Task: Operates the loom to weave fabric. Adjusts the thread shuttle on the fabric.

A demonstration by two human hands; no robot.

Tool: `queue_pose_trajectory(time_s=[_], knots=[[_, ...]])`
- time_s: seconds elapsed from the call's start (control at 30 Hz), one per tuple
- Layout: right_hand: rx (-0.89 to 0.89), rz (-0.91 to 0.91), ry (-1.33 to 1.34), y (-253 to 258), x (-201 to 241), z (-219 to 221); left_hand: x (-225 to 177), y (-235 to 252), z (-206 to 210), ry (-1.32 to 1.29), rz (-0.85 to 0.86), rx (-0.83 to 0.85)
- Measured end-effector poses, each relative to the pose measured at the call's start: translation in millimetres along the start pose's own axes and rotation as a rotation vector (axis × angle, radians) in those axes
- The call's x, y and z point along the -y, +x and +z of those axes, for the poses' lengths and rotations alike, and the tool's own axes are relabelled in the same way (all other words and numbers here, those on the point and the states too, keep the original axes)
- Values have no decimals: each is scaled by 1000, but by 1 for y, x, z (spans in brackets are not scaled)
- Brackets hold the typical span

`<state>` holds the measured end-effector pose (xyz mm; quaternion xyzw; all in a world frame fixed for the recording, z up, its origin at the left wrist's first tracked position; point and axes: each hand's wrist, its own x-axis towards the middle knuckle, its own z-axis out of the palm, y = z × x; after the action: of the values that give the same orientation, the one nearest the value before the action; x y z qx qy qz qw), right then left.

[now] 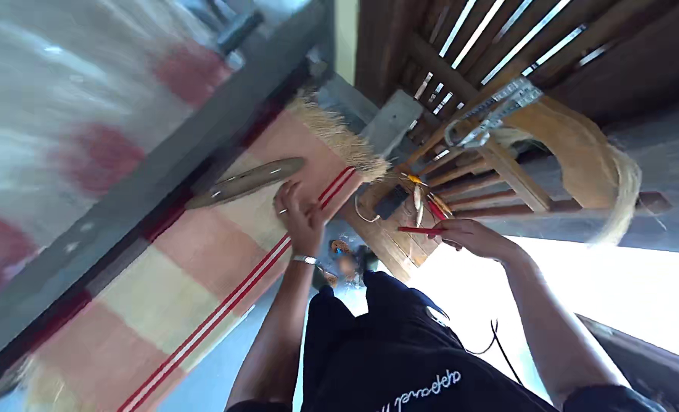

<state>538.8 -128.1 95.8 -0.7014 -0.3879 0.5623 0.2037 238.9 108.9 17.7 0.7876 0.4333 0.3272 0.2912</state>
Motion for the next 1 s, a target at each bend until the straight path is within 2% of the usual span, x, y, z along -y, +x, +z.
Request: queue_pose_trajectory(time_s=[0.07, 0.17, 0.23, 0.33, 0.43, 0.57, 0.7, 0.83, 0.93, 1.0], knots=[[71, -238, 72, -7, 62, 5, -32, -7, -11, -397, -57, 18], [67, -449, -180, -7, 141, 30, -86, -25, -36, -1013, -149, 180], [47, -525, -289, -1, 182, 50, -105, -39, -61, -1156, -183, 296], [3, -630, -337, 8, 227, 77, -106, -57, -112, -1052, -281, 311], [-45, -664, -284, 20, 253, 96, -65, -73, -178, -734, -201, 180], [-170, -586, -111, 53, 263, 112, 5, -105, -286, -440, -218, -41], [-239, -509, -25, 90, 264, 126, 39, -144, -376, -235, -263, -103], [-289, -452, 41, 122, 259, 141, 59, -169, -423, -165, -250, -164], [-385, -385, 147, 136, 256, 140, 63, -190, -442, -154, -319, -245], [-458, -357, 104, 151, 255, 135, 63, -204, -449, -135, -359, -264]])
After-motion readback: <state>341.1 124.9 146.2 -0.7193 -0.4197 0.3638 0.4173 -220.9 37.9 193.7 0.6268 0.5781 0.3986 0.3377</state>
